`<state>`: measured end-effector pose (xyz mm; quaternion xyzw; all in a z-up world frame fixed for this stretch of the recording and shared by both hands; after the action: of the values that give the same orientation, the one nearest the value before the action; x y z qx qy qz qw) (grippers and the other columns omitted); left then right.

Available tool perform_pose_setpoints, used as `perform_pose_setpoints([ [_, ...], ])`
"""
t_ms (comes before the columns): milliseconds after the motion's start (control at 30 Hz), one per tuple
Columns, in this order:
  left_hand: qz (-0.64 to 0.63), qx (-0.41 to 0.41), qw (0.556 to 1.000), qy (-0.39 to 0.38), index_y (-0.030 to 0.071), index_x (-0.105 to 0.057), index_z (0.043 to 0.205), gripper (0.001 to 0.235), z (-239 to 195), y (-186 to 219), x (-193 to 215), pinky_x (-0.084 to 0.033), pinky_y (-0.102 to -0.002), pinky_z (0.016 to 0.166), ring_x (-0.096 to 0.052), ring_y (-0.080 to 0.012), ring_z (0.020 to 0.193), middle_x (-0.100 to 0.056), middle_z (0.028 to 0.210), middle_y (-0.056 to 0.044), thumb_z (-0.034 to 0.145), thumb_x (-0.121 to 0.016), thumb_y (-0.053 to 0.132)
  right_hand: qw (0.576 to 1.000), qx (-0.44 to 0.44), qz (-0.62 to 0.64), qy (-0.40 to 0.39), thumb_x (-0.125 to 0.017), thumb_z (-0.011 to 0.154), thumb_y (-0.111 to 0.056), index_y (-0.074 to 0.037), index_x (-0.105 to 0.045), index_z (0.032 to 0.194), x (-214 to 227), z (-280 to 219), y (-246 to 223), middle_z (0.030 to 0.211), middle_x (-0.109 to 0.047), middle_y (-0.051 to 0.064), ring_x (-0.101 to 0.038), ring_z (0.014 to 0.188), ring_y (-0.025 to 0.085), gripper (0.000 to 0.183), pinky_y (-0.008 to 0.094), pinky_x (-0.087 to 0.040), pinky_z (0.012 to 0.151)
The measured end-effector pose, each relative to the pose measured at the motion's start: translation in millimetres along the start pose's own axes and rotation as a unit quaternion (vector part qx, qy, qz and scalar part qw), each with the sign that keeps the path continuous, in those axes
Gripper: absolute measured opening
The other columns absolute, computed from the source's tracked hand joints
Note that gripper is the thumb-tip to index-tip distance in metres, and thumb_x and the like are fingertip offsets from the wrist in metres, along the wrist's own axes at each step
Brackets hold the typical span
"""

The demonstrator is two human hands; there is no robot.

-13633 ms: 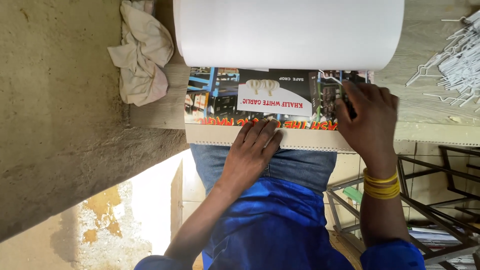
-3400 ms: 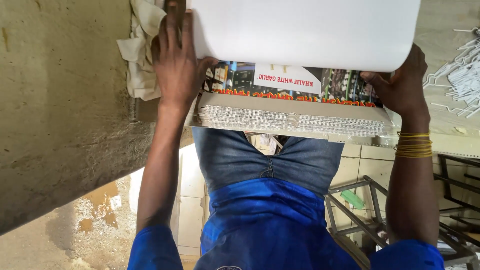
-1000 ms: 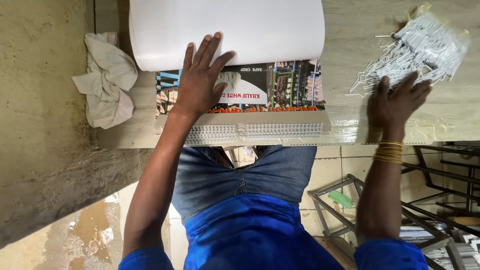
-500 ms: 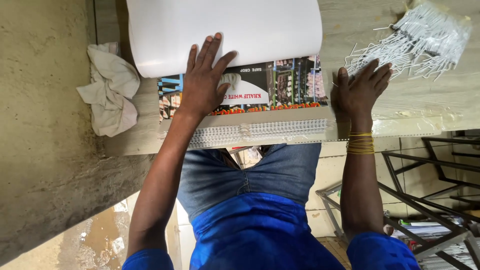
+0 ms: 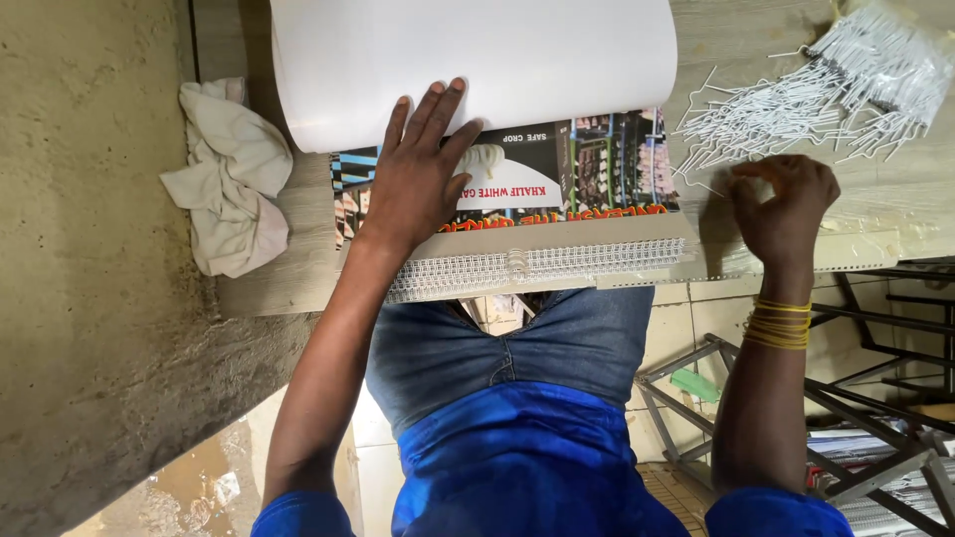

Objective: The person is binding a spiral calendar by hand. They insert metal wire loops into the punched holes of the calendar pages, securing the pages together. The person works on the calendar resting on their lap.

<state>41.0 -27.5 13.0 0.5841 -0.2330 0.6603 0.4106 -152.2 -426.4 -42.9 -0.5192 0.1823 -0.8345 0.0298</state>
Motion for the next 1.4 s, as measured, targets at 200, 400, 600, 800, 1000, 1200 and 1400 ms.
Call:
perform_pose_setpoints([
  [200, -0.016, 0.009, 1.0, 0.009, 0.011, -0.059, 0.146, 0.061, -13, 7, 11, -0.021, -0.055, 0.126, -0.026, -0.0343, 0.155, -0.03, 0.167, -0.015, 0.089, -0.079, 0.02, 0.985, 0.054, -0.159, -0.025, -0.073, 0.092, -0.022, -0.025, -0.08, 0.096, -20, 3, -34, 0.093, -0.065, 0.004, -0.057, 0.098, 0.032, 0.009, 0.042, -0.038, 0.1],
  [400, -0.108, -0.009, 0.994, 0.012, 0.01, -0.064, 0.131, 0.043, -44, 43, 35, -0.049, -0.052, 0.099, -0.061, -0.0389, 0.119, -0.066, 0.133, -0.013, 0.094, -0.073, 0.029, 0.945, 0.113, -0.302, -0.048, -0.063, 0.085, -0.034, -0.016, -0.069, 0.078, -30, 11, -41, 0.083, -0.067, 0.006, -0.056, 0.09, 0.028, 0.02, 0.038, -0.039, 0.095],
  [600, -0.13, -0.012, 0.991, -0.036, 0.01, -0.068, 0.107, 0.022, -70, 63, 22, -0.052, -0.047, 0.089, -0.067, -0.034, 0.104, -0.072, 0.113, -0.008, 0.095, -0.07, 0.029, 0.941, 0.098, -0.291, -0.139, -0.06, 0.1, -0.041, -0.03, -0.077, 0.095, -35, 10, -14, 0.09, -0.073, 0.001, -0.063, 0.096, 0.029, 0.021, 0.04, -0.036, 0.096],
  [800, -0.09, -0.006, 0.995, -0.048, 0.01, -0.065, 0.077, 0.005, -67, 65, 6, -0.05, -0.05, 0.054, -0.068, -0.0372, 0.073, -0.071, 0.082, -0.008, 0.08, -0.063, 0.006, 0.94, 0.038, -0.253, -0.227, -0.066, 0.099, -0.039, -0.03, -0.081, 0.1, -47, 11, 12, 0.093, -0.077, 0.001, -0.069, 0.101, 0.034, 0.018, 0.043, -0.036, 0.099],
  [1000, 0.049, -0.042, 0.998, -0.02, 0.011, -0.071, 0.09, 0.017, -64, 79, -10, -0.054, -0.044, 0.061, -0.07, -0.0336, 0.071, -0.073, 0.083, -0.008, 0.073, -0.068, 0.008, 0.915, 0.073, -0.346, -0.197, -0.057, 0.1, -0.051, -0.027, -0.073, 0.076, -50, 15, -19, 0.077, -0.073, -0.001, -0.069, 0.084, 0.027, 0.037, 0.037, -0.038, 0.094],
  [1200, 0.143, -0.049, 0.986, 0.066, 0.008, -0.067, 0.097, 0.015, -61, 79, 8, -0.054, -0.039, 0.066, -0.068, -0.0264, 0.073, -0.07, 0.08, -0.007, 0.082, -0.066, 0.009, 0.952, -0.012, -0.251, -0.175, -0.054, 0.109, -0.038, -0.017, -0.073, 0.086, -29, 19, -9, 0.069, -0.068, 0.003, -0.066, 0.062, 0.026, 0.036, 0.042, -0.044, 0.077],
  [1400, 0.065, -0.032, 0.992, 0.104, 0.014, -0.063, 0.087, 0.017, -59, 80, 28, -0.05, -0.039, 0.059, -0.066, -0.0267, 0.073, -0.065, 0.077, -0.004, 0.075, -0.071, 0.004, 0.994, 0.065, 0.093, -0.008, -0.069, 0.114, 0.019, 0.011, -0.075, 0.12, 47, 27, -74, 0.11, -0.075, 0.02, -0.071, 0.1, 0.029, 0.012, 0.038, -0.057, 0.089],
])
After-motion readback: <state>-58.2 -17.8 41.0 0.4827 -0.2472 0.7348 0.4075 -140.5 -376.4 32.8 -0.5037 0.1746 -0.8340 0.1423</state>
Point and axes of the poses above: each hand's wrist, its own z-axis towards the middle knuckle, its own x-axis out of the back of the hand, y = z × x, the point moved 7 cm from there along z, towards the middle knuckle
